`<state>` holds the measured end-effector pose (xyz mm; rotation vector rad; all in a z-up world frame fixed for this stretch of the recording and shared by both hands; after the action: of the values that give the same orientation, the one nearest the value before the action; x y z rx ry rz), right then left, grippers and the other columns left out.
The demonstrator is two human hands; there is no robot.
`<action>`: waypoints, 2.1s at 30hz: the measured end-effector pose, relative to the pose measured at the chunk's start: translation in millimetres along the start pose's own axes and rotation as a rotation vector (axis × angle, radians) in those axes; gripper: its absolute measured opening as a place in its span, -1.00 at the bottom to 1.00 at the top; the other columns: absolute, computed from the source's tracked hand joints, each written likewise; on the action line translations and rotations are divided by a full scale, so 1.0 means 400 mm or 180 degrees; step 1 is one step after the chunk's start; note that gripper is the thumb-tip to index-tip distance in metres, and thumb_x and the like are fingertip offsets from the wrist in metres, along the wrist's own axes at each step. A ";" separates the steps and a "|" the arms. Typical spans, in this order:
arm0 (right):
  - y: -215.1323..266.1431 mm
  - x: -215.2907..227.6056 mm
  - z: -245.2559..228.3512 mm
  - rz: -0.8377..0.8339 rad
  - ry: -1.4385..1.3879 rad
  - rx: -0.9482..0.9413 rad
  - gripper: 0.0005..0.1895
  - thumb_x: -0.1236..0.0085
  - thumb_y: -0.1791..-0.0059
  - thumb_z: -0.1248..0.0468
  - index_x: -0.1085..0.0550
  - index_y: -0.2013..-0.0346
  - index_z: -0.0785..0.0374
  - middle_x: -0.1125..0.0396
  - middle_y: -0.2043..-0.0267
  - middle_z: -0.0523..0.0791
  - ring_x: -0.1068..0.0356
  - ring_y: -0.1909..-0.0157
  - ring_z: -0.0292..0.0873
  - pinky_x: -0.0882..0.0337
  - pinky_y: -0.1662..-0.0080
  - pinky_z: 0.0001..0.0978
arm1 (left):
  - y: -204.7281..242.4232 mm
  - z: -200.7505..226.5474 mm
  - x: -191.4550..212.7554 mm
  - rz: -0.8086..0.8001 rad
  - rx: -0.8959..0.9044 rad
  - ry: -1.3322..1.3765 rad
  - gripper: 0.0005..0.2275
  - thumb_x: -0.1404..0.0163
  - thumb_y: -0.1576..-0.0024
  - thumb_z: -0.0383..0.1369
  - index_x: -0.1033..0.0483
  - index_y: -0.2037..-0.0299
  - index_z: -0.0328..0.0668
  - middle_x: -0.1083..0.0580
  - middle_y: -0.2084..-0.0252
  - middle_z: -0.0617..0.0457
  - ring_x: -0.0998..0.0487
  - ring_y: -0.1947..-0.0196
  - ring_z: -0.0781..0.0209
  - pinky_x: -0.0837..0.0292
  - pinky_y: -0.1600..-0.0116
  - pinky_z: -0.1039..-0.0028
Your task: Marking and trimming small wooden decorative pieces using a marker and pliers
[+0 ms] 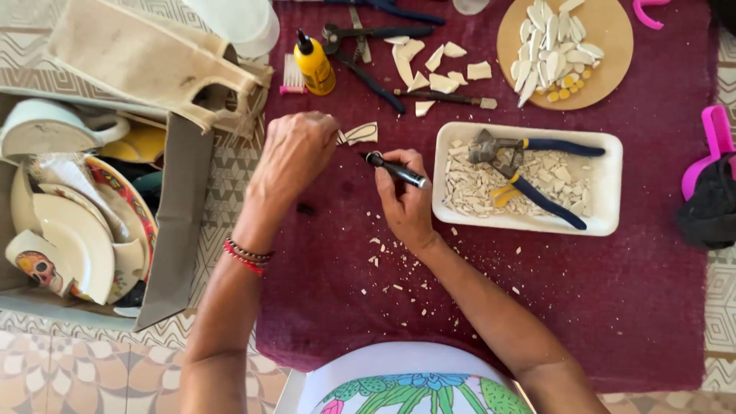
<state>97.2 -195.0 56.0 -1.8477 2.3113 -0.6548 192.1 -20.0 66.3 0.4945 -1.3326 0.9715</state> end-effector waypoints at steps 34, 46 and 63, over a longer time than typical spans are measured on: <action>0.001 -0.010 -0.019 -0.0192 -0.0047 -0.0107 -0.80 -0.11 -0.07 0.28 -0.41 0.06 0.31 -0.33 0.11 -0.02 -0.42 0.06 -0.08 -0.48 -0.03 -0.32 | -0.329 0.086 -0.118 -0.0140 0.2209 0.5686 -0.88 -0.27 -0.04 -0.46 -0.65 0.29 -0.34 -0.62 0.44 -0.05 -0.57 0.59 0.36 -0.35 0.58 0.73; -0.002 -0.011 -0.028 -0.0241 0.0066 -0.0016 -0.85 -0.10 -0.07 0.34 -0.41 0.09 0.30 -0.33 0.13 -0.03 -0.40 0.10 -0.09 -0.44 0.04 -0.32 | -0.368 0.052 -0.165 0.0539 0.0889 0.0348 -0.79 0.07 -0.17 -0.64 -0.51 0.51 -0.33 -0.45 0.51 0.04 -0.45 0.63 0.18 -0.42 0.61 0.41; -0.001 -0.012 -0.026 -0.0289 0.0073 -0.0005 -0.85 -0.11 -0.05 0.34 -0.40 0.10 0.28 -0.32 0.16 -0.05 -0.38 0.14 -0.11 -0.43 0.07 -0.32 | -0.388 0.076 -0.118 0.0409 0.1549 0.3884 -0.85 -0.34 0.02 -0.41 -0.61 0.36 -0.22 -0.61 0.47 0.07 -0.57 0.55 0.40 -0.42 0.49 0.68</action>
<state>95.2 -188.0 64.9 -1.9658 2.2534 -0.6890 303.3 -141.8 61.9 0.0906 -0.0229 1.3718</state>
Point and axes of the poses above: each hand's wrist, its own y-axis away from the middle knuckle, its own x-axis out of the back of the hand, z = x × y, the point moved 6 cm from there along -y, towards the middle knuckle
